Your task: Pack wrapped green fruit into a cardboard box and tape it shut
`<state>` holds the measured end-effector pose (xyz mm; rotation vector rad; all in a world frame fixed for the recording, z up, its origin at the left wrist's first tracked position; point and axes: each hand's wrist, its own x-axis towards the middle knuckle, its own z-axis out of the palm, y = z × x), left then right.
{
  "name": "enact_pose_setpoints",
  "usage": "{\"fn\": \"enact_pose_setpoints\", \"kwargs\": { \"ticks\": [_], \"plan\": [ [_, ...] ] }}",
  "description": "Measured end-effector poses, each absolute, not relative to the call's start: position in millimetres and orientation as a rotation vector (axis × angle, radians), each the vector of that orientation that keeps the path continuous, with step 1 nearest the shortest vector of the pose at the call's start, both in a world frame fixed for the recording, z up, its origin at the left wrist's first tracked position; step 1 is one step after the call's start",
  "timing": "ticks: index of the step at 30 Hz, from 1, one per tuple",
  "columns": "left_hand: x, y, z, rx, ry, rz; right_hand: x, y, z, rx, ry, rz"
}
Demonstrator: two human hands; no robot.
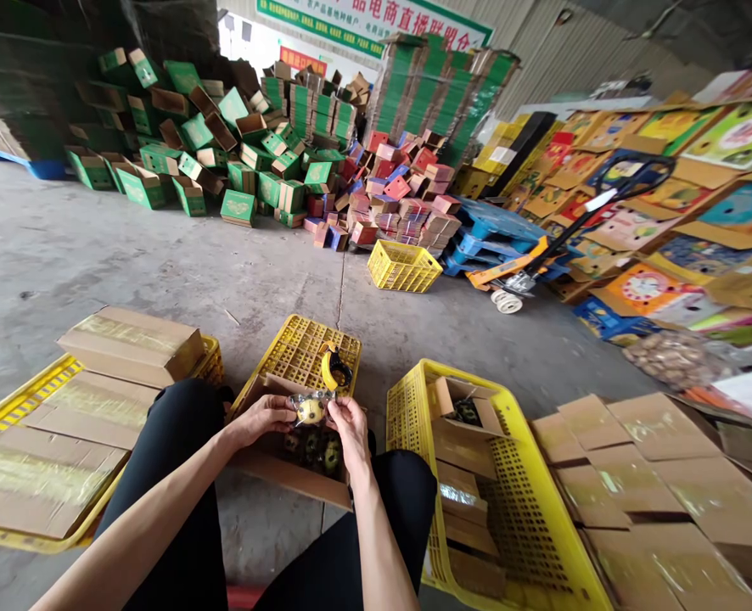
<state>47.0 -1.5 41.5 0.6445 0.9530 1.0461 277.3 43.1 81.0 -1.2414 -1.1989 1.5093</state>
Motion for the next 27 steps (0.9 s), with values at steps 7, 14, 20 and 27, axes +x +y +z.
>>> {"fn": "enact_pose_setpoints", "kwargs": {
  "ticks": [7, 14, 20, 27],
  "plan": [
    [48, -4, 53, 0.546, 0.884, 0.958, 280, 45, 75, -1.207, -1.228, 1.535],
    [49, -6, 55, 0.677, 0.845, 0.984, 279, 43, 76, -1.174, -1.286, 1.582],
    [47, -3, 52, 0.715, 0.897, 1.129, 280, 40, 76, -1.224, -1.198, 1.732],
    [49, -5, 52, 0.772, 0.724, 1.082, 279, 39, 81, -1.249, -1.113, 1.875]
  ]
}}
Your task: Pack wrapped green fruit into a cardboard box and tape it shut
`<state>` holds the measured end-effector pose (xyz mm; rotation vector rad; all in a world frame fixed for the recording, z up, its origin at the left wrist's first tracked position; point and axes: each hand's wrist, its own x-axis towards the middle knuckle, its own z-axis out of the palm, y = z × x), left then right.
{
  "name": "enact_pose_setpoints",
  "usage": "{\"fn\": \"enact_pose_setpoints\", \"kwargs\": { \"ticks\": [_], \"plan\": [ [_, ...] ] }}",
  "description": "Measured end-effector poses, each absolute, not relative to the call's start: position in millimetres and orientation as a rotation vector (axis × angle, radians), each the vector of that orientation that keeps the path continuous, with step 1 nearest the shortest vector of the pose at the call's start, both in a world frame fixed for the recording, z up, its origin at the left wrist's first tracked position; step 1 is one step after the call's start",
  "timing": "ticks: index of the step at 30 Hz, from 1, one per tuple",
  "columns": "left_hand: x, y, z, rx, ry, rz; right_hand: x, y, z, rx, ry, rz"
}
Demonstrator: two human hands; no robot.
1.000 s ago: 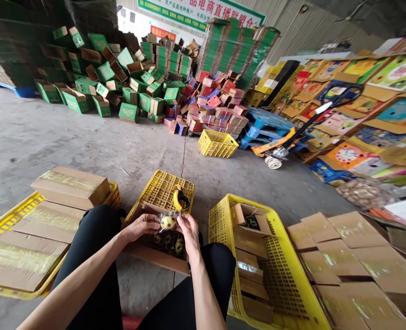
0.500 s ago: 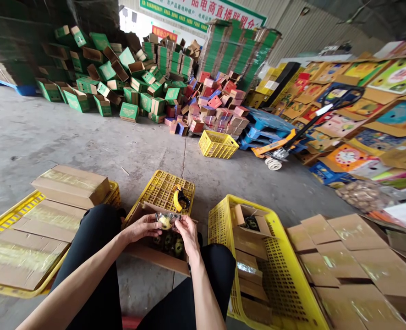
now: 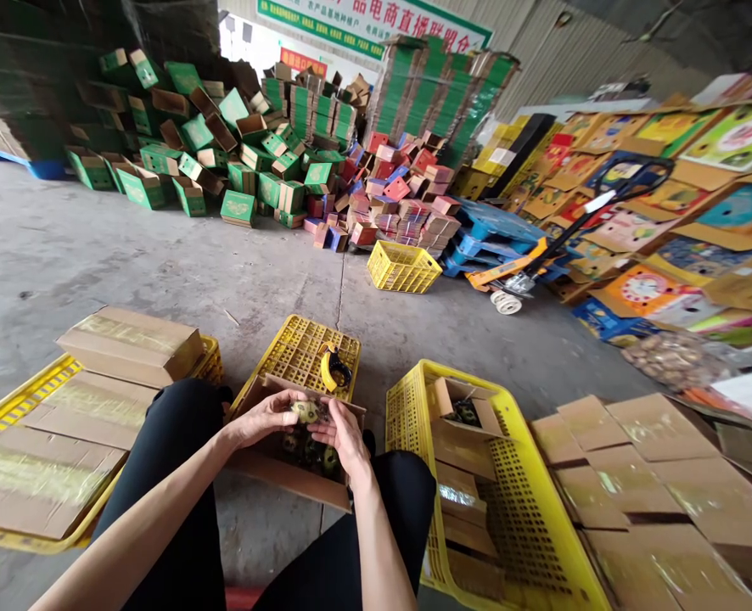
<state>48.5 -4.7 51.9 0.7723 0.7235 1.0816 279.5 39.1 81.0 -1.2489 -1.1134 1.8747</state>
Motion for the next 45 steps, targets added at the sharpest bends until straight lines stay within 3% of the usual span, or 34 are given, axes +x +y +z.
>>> {"fn": "enact_pose_setpoints", "kwargs": {
  "ticks": [19, 30, 38, 45],
  "plan": [
    [45, -2, 44, 0.689, 0.843, 1.117, 279, 29, 103, -1.133, -1.293, 1.717],
    [52, -4, 48, 0.753, 0.827, 1.081, 282, 40, 85, -1.167, -1.463, 1.497],
    [47, -5, 50, 0.793, 0.913, 1.070, 279, 38, 95, -1.082, -1.427, 1.573],
    [47, -3, 51, 0.819, 0.870, 1.139, 281, 36, 91, -1.277, -1.263, 1.788]
  ]
}}
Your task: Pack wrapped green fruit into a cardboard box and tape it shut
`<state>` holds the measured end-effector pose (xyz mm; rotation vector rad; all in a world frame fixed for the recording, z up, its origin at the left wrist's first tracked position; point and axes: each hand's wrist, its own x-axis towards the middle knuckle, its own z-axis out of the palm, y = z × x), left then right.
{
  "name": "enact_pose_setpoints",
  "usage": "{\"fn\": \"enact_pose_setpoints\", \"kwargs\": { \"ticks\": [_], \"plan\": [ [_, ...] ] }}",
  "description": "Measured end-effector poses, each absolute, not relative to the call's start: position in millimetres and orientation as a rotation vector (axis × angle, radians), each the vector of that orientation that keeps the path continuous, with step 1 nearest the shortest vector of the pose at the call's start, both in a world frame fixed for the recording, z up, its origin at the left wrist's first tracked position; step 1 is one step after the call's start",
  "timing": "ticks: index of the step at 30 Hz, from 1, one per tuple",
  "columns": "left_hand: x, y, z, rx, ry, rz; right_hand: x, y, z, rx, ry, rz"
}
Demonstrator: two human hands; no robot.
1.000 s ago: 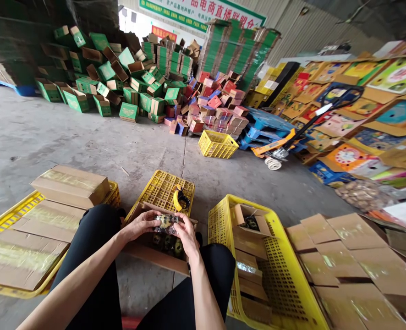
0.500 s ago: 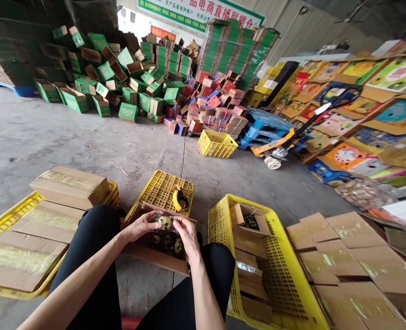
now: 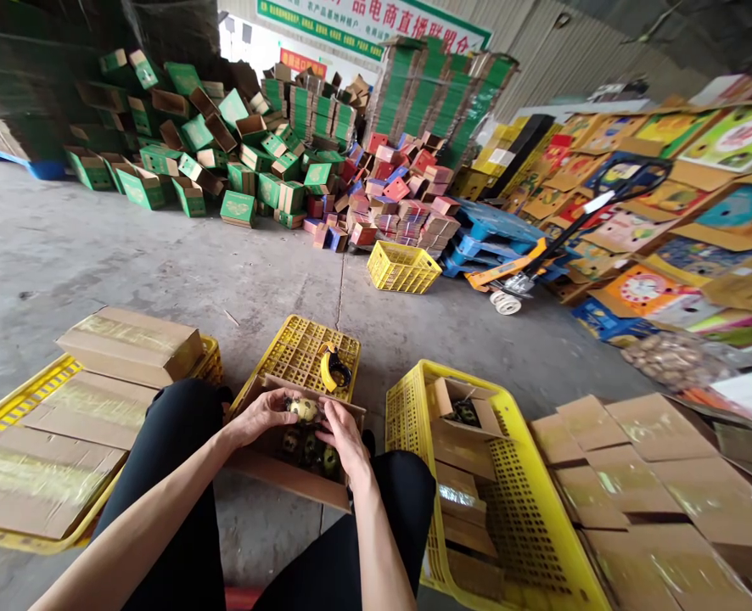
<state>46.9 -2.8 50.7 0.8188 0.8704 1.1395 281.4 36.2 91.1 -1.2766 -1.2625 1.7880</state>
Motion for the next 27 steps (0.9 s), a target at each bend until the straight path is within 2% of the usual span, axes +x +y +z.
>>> {"fn": "enact_pose_setpoints", "kwargs": {
  "ticks": [5, 15, 27],
  "plan": [
    [48.2, -2.1, 53.3, 0.881, 0.856, 1.114, 281.8, 33.1, 84.6, -1.229, -1.151, 1.895],
    [50.5, -5.4, 58.4, 0.641, 0.963, 1.168, 281.2, 34.7, 87.7, -1.174, -1.335, 1.753],
    [45.2, -4.3, 56.7, 0.675, 0.877, 1.078, 279.3, 36.7, 89.0, -1.214, -1.342, 1.659]
  ]
}}
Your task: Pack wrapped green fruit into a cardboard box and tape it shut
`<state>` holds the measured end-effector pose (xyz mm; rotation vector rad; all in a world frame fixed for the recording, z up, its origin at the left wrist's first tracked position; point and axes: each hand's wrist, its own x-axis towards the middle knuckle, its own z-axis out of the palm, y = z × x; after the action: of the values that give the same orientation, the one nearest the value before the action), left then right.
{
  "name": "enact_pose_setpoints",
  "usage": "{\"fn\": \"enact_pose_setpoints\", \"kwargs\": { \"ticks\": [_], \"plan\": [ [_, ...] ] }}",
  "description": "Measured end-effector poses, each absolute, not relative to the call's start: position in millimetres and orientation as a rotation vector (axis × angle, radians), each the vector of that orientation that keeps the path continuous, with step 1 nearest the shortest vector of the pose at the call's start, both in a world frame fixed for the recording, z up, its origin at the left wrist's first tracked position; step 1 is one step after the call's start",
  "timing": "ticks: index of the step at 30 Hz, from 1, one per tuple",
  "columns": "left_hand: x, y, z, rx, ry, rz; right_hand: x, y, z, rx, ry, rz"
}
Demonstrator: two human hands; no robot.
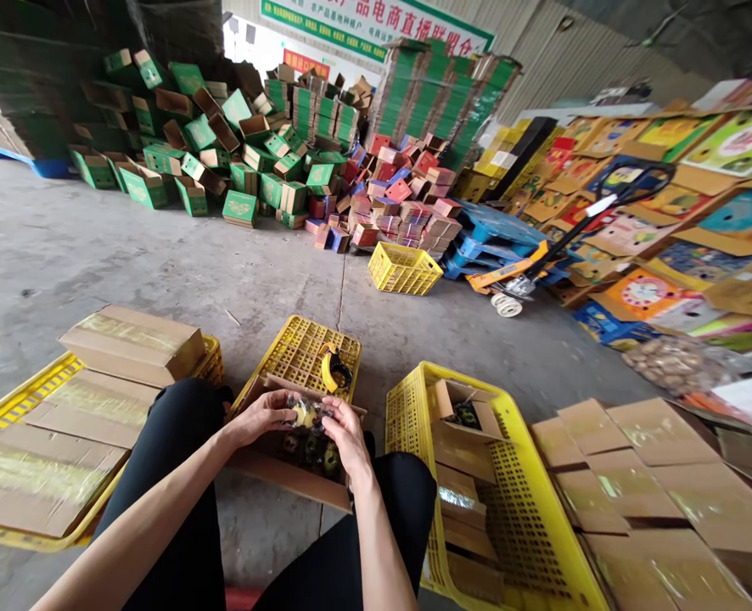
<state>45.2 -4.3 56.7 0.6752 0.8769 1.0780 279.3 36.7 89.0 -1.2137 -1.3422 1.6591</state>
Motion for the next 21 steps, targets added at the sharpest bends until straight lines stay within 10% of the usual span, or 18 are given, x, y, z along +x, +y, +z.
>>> {"fn": "enact_pose_setpoints", "kwargs": {
  "ticks": [21],
  "plan": [
    [40, -6, -14, 1.185, 1.726, 0.748, 288, 46, 57, -1.399, -1.369, 1.542]
  ]
}}
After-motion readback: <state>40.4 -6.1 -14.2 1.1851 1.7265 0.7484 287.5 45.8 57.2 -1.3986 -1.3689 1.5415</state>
